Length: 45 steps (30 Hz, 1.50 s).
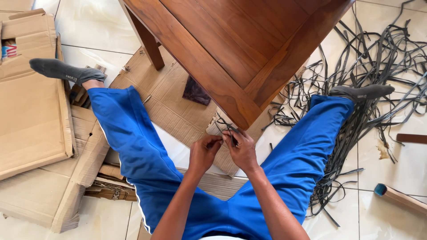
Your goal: Polishing a wooden chair with a cloth and then wrapping the legs with cardboard and plastic ties.
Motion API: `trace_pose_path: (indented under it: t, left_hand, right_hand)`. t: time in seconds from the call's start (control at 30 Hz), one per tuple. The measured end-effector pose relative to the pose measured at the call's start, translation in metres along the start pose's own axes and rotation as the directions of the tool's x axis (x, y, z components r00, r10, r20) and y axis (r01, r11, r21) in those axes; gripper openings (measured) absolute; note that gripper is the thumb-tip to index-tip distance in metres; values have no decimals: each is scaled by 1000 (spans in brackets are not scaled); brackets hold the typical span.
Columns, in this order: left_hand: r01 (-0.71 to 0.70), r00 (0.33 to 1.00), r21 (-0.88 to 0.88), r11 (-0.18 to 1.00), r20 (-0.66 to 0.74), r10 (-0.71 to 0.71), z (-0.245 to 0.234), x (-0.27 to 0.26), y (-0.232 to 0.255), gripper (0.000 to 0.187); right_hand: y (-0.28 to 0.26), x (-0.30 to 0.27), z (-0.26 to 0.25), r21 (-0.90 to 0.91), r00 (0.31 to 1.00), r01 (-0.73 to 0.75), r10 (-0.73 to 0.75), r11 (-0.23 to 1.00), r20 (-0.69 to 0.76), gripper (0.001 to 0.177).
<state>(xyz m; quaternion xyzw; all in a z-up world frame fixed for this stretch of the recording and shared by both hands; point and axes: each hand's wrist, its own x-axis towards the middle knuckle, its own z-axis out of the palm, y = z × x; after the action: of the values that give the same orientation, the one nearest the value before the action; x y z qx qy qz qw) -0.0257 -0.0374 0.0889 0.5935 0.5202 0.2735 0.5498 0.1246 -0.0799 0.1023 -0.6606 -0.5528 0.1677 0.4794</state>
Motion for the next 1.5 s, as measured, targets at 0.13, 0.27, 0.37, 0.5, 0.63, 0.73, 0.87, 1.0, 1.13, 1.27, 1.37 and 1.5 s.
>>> trace_pose_path:
  t: [0.13,0.27,0.37,0.5,0.63,0.73,0.87,1.0,1.13,1.27,1.37,1.5]
  left_hand:
    - [-56,998,91,994,29,53,-12,0,20,11]
    - [-189,982,97,977,20,188,-17,2,31,6]
    - [-287,958,42,957,12,287,-16,3,32,3]
    - [-302,953,-42,952,3,302,-14,3,29,4]
    - [-273,962,-99,957,-12,273,-5,8,13,7]
    - [-63,998,-339,939,-15,62,6,12,-1,19]
    - [235,966,-622,747,63,-251,13,17,-2,35]
    - [273,956,-690,670,118,-268,28,27,-28,17]
    - [282,955,-759,587,161,-251,28,25,-17,11]
    - [259,963,-790,556,168,-209,28,21,-15,9]
    - [205,977,-784,586,126,-174,27,19,-12,9]
    - [50,996,-684,728,-21,-89,25,14,-12,13]
  right_hand:
    - [-9,6,-11,-21,997,47,-46,999,53,10]
    - [-16,8,-15,-3,993,94,-94,996,76,19]
    - [-11,7,-12,-30,993,113,-111,993,46,18]
    - [-4,3,-8,-107,986,169,-168,980,20,17]
    - [-11,5,-8,-142,980,199,-199,970,14,14]
    - [-10,3,-5,-164,980,198,-201,966,-2,9]
    - [-18,0,-2,-141,984,169,-175,976,-35,3]
    - [-21,-1,1,-142,991,110,-119,984,-57,3]
    - [-27,0,4,-130,992,70,-83,989,-98,4]
    - [-29,-1,7,-86,987,-14,0,996,-159,8]
    - [-29,-1,7,-121,990,29,-45,992,-133,5]
    - [-19,-5,5,-168,994,92,-100,982,-38,5]
